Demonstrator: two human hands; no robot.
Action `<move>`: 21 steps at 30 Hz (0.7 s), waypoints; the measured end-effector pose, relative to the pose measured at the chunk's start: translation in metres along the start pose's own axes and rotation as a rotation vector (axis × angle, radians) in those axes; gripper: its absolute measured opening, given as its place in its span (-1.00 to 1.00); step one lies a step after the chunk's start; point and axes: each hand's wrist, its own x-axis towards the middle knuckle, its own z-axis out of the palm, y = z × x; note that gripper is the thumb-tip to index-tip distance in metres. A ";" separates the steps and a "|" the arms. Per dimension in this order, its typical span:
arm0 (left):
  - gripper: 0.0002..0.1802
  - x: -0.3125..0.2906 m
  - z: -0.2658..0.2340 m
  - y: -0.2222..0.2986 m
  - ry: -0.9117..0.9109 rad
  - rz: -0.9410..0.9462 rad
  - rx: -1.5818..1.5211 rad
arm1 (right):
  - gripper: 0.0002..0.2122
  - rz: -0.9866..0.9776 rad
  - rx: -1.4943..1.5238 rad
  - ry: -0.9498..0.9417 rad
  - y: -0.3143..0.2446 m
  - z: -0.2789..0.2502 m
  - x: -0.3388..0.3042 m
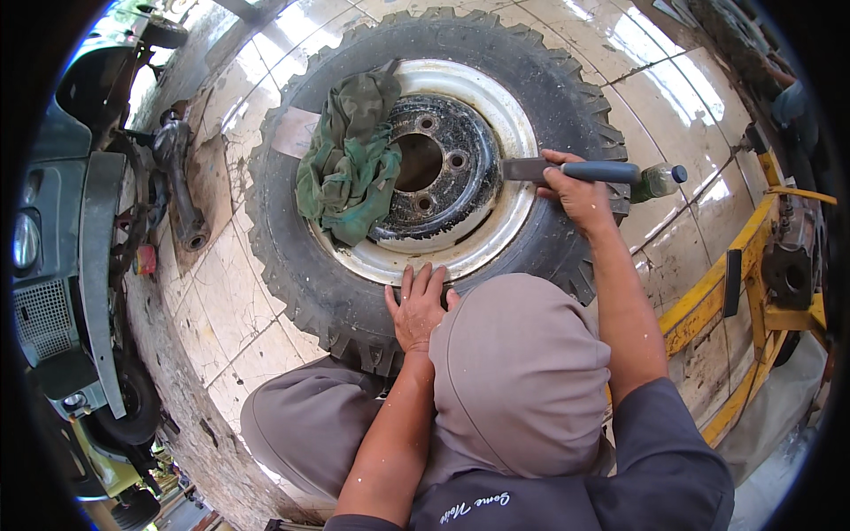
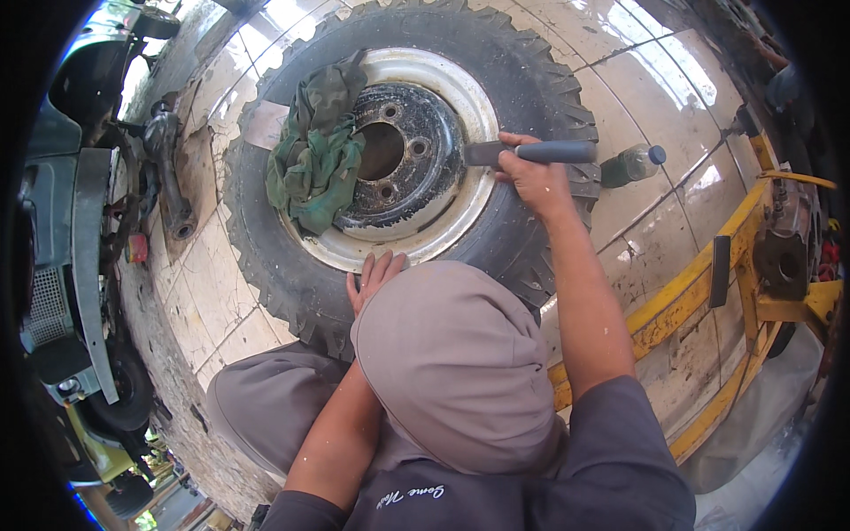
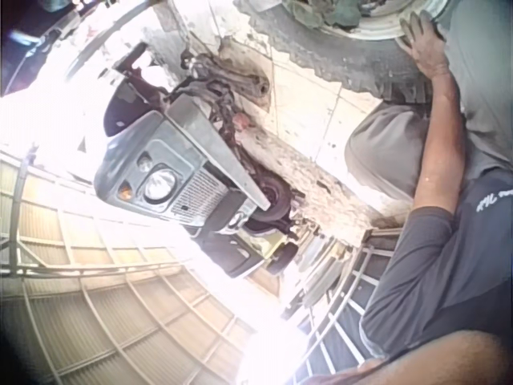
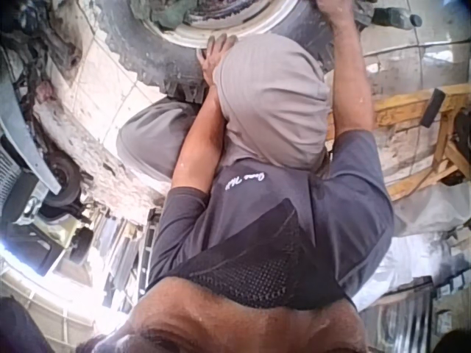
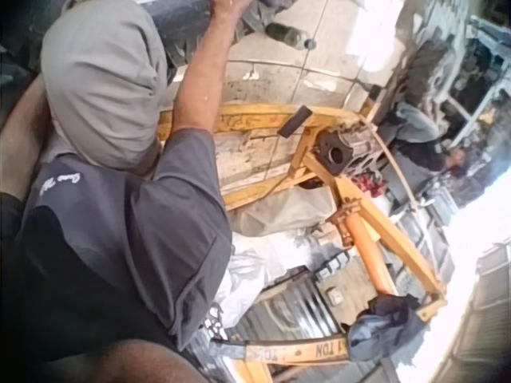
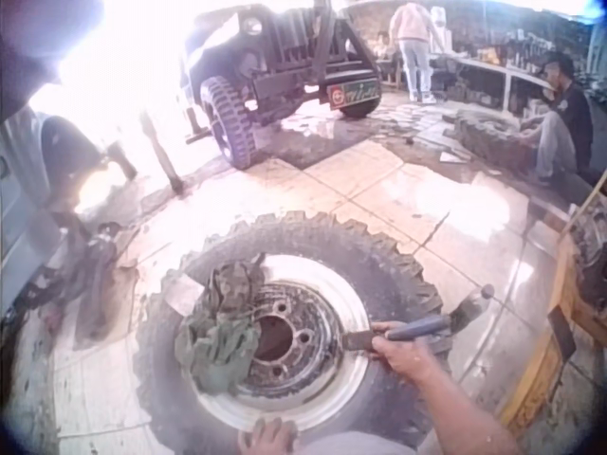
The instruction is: The person sits on the floor and uses a scraper tool to remove dirt and debris from the rim of a large vehicle tire. They periodically wipe the rim with a green cloth to clear away loosened grime.
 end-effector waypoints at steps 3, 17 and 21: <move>-0.45 0.001 0.000 0.001 -0.010 -0.007 -0.009 | -0.63 0.005 -0.058 -0.025 0.005 -0.002 0.009; -0.46 0.000 0.000 0.002 0.001 -0.005 -0.009 | -0.61 0.058 0.078 0.048 0.002 0.004 0.007; -0.46 0.000 0.000 0.001 0.004 -0.004 -0.008 | -0.61 0.034 0.089 0.070 -0.006 0.002 0.011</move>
